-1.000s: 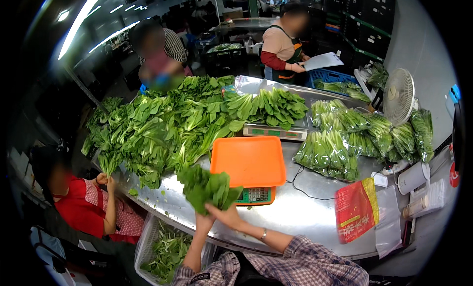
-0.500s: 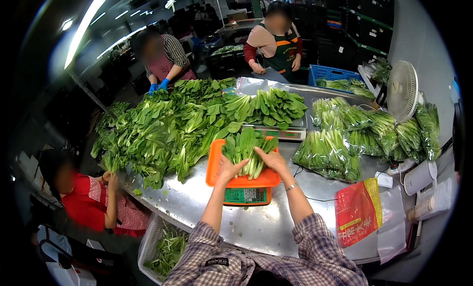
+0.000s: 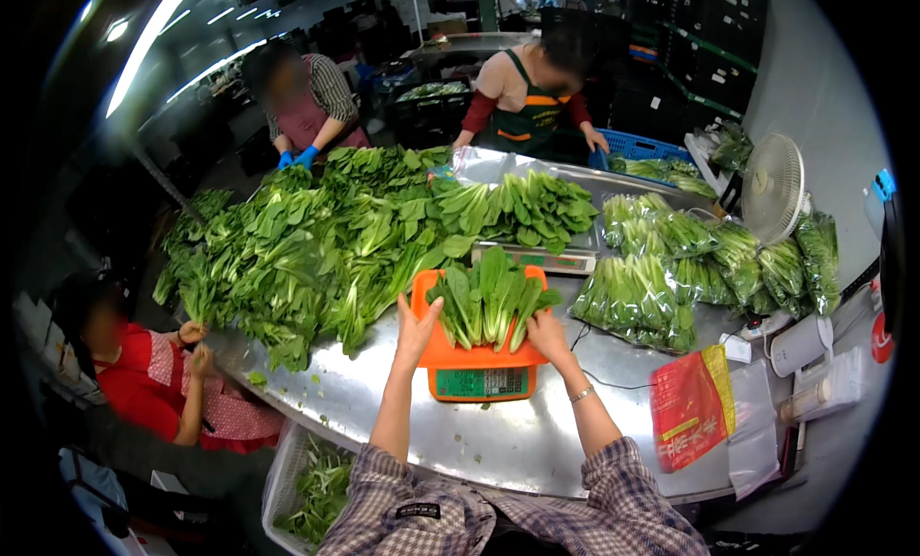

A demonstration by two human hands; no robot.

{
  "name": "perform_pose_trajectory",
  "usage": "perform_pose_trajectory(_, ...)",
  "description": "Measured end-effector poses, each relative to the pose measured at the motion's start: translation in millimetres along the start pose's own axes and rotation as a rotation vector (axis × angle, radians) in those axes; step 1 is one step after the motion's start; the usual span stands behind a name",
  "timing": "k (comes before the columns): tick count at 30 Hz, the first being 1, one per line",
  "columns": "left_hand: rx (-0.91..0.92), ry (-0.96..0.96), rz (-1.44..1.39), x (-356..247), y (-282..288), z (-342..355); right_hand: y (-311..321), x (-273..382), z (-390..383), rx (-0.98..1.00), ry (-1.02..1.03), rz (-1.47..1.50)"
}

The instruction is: The person selects bunches of leafy green vegetables, weighs them on a digital scale, and places them into plastic bags. The person then seals the bags and sets them aside on the counter. The process is repeated for multiple bunches of vegetables.

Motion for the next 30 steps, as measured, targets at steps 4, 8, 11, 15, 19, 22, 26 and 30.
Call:
perform_pose_trajectory(4,-0.005,-0.056,0.021,-11.3,25.1,29.1,72.3,35.7,40.1,0.296,-0.204,-0.235)
perform_pose_trajectory(8,0.071,-0.246,0.109,-68.9,15.7,78.8,141.7,42.0,143.8,-0.258,-0.139,-0.115)
perform_pose_trajectory(11,0.28,-0.257,0.022,-85.7,-44.1,152.5,136.1,-1.7,231.0,-0.44,-0.064,-0.181)
perform_pose_trajectory(15,0.396,-0.112,0.038,-78.0,-121.9,254.2,97.9,4.5,313.1,-0.113,-0.327,-0.112)
perform_pose_trajectory(19,0.297,-0.065,0.215,-81.1,-195.9,304.9,69.4,18.2,323.2,0.104,-0.453,-0.282)
perform_pose_trajectory(22,0.205,0.04,0.232,-64.1,-230.4,331.8,49.1,22.4,319.9,0.117,-0.461,-0.43)
perform_pose_trajectory(26,0.365,0.064,0.121,-63.4,-249.4,320.4,51.2,3.8,313.6,0.087,-0.503,-0.345)
perform_pose_trajectory(30,0.302,-0.006,-0.046,-60.0,-245.0,318.1,39.9,11.9,287.4,-0.198,-0.3,-0.244)
Point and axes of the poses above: each hand's wrist, its own z-axis towards the middle knuckle, its own y-axis out of the back of the hand, x = y × z, the point moved 2 cm from there along z, towards the middle knuckle, and after that the axes turned 2 degrees about -y, right-handed, at the moved point
